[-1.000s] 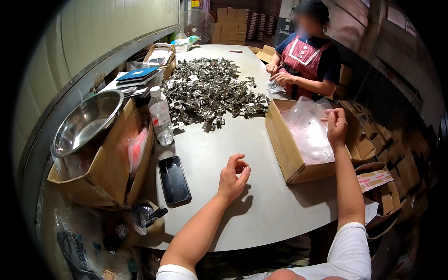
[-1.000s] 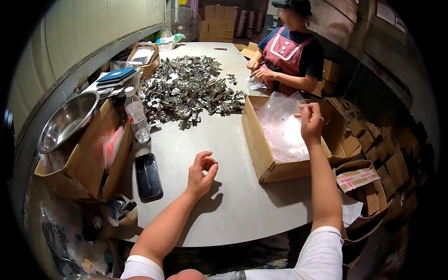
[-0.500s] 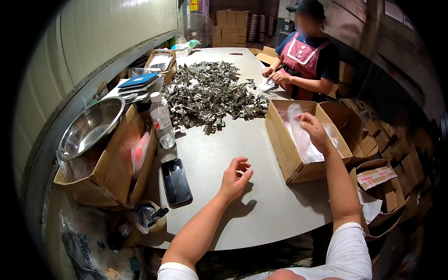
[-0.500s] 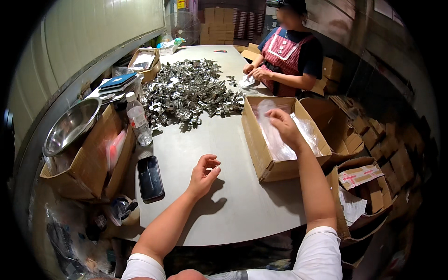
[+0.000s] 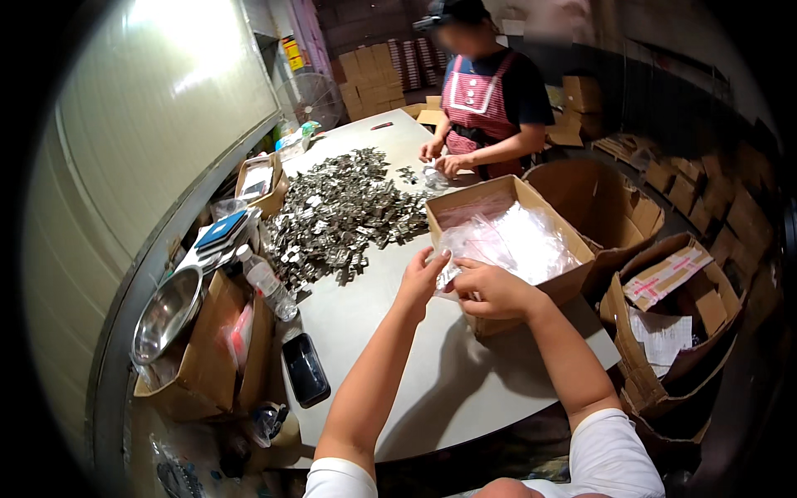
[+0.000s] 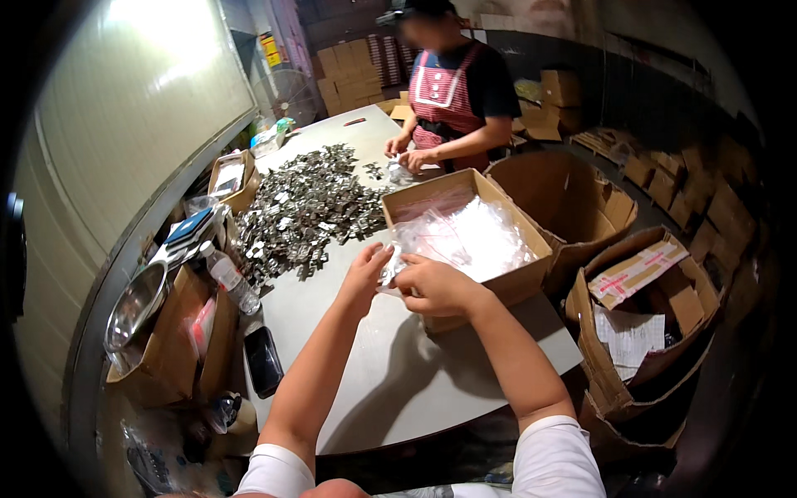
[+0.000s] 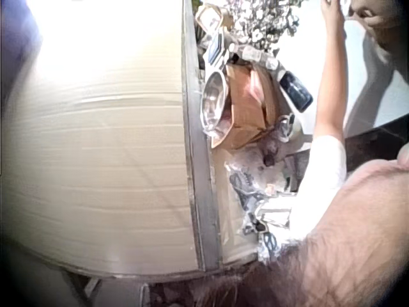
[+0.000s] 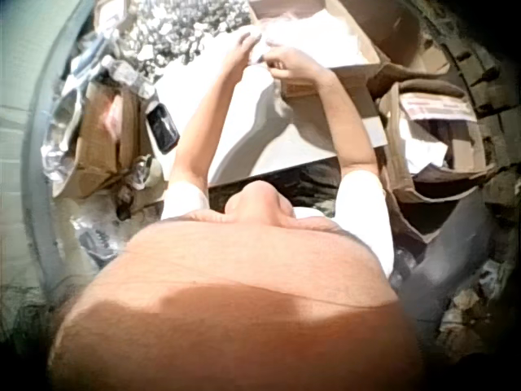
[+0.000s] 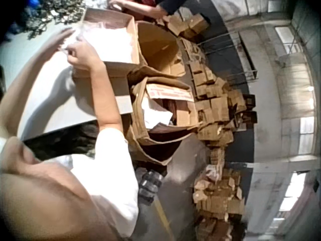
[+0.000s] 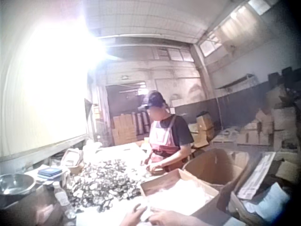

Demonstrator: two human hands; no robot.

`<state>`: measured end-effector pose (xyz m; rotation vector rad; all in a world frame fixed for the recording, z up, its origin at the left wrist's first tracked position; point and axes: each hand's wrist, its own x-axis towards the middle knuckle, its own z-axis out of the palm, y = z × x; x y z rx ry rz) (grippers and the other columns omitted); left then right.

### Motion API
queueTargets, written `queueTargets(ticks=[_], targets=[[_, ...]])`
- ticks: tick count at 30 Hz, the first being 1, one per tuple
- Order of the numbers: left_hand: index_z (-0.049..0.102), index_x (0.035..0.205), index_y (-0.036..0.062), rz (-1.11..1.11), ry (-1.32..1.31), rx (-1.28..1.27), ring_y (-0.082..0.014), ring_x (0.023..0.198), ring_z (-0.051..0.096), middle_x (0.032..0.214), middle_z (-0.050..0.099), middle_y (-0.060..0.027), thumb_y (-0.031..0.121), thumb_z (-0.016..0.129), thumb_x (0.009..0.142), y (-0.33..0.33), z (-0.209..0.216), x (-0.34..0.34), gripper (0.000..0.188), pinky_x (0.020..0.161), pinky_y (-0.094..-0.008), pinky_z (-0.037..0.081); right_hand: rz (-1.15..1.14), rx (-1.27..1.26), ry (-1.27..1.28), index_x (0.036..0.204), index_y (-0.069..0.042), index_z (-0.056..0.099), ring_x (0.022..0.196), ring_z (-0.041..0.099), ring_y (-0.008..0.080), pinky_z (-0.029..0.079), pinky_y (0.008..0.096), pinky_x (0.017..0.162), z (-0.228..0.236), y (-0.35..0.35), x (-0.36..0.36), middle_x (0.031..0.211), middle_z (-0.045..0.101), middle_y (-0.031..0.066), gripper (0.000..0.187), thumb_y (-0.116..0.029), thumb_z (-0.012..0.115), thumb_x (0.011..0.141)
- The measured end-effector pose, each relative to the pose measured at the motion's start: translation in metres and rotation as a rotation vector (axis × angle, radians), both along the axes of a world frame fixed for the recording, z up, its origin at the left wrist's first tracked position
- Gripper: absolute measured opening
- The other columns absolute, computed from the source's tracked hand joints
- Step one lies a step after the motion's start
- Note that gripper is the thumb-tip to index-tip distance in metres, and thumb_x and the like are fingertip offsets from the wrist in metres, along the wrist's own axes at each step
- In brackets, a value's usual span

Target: The person picks up metal hinges from a pile on the table, places them into small plastic bags, and puts the filled bags into a cardboard box.

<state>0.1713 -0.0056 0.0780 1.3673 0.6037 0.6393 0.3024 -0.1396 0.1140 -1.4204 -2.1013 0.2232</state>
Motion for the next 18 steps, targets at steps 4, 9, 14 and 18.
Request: queueTargets(ticks=[4, 9, 14, 18], targets=[[0.058, 0.095, 0.0021, 0.238, -0.144, 0.012, -0.0102, 0.058, 0.055, 0.075, 0.061, -0.0035, 0.012, 0.064, 0.089, 0.02, -0.017, 0.019, 0.013, 0.047, -0.0232, 0.043, -0.313, -0.046, 0.462, 0.081, 0.0, 0.061, 0.076, 0.062, 0.0357, 0.049, 0.0394, 0.073, -0.004, 0.0, 0.007, 0.078, 0.063, 0.0215, 0.019, -0.018, 0.054, 0.081], [0.05, 0.089, 0.0059, 0.341, -0.256, -0.059, -0.0064, 0.049, 0.045, 0.069, 0.056, -0.0008, 0.013, 0.062, 0.091, 0.011, -0.013, 0.016, 0.014, 0.04, -0.022, 0.035, -0.504, 0.209, 0.392, 0.094, 0.002, 0.059, 0.089, 0.062, 0.0301, 0.047, 0.0371, 0.08, -0.018, 0.004, 0.022, 0.09, 0.061, 0.0192, 0.024, -0.02, 0.057, 0.083], [0.05, 0.092, 0.0079, 0.198, -0.189, 0.141, -0.0038, 0.047, 0.041, 0.066, 0.053, 0.0021, 0.016, 0.061, 0.092, 0.004, 0.003, 0.012, 0.014, 0.04, -0.0206, 0.03, -0.773, 0.711, 0.453, 0.109, -0.007, 0.046, 0.121, 0.037, 0.0462, 0.035, 0.0506, 0.099, -0.02, 0.007, 0.019, 0.131, 0.034, 0.0262, 0.051, -0.01, 0.076, 0.067], [0.048, 0.103, 0.007, 0.038, -0.076, 0.26, -0.0034, 0.05, 0.042, 0.07, 0.056, -0.0016, 0.011, 0.06, 0.091, -0.001, 0.016, 0.011, 0.017, 0.043, -0.0196, 0.03, -0.725, 0.488, 0.653, 0.141, -0.011, 0.024, 0.116, 0.048, 0.0439, 0.041, 0.044, 0.096, -0.013, -0.015, 0.041, 0.133, 0.043, 0.0309, 0.095, -0.017, 0.082, 0.065]])
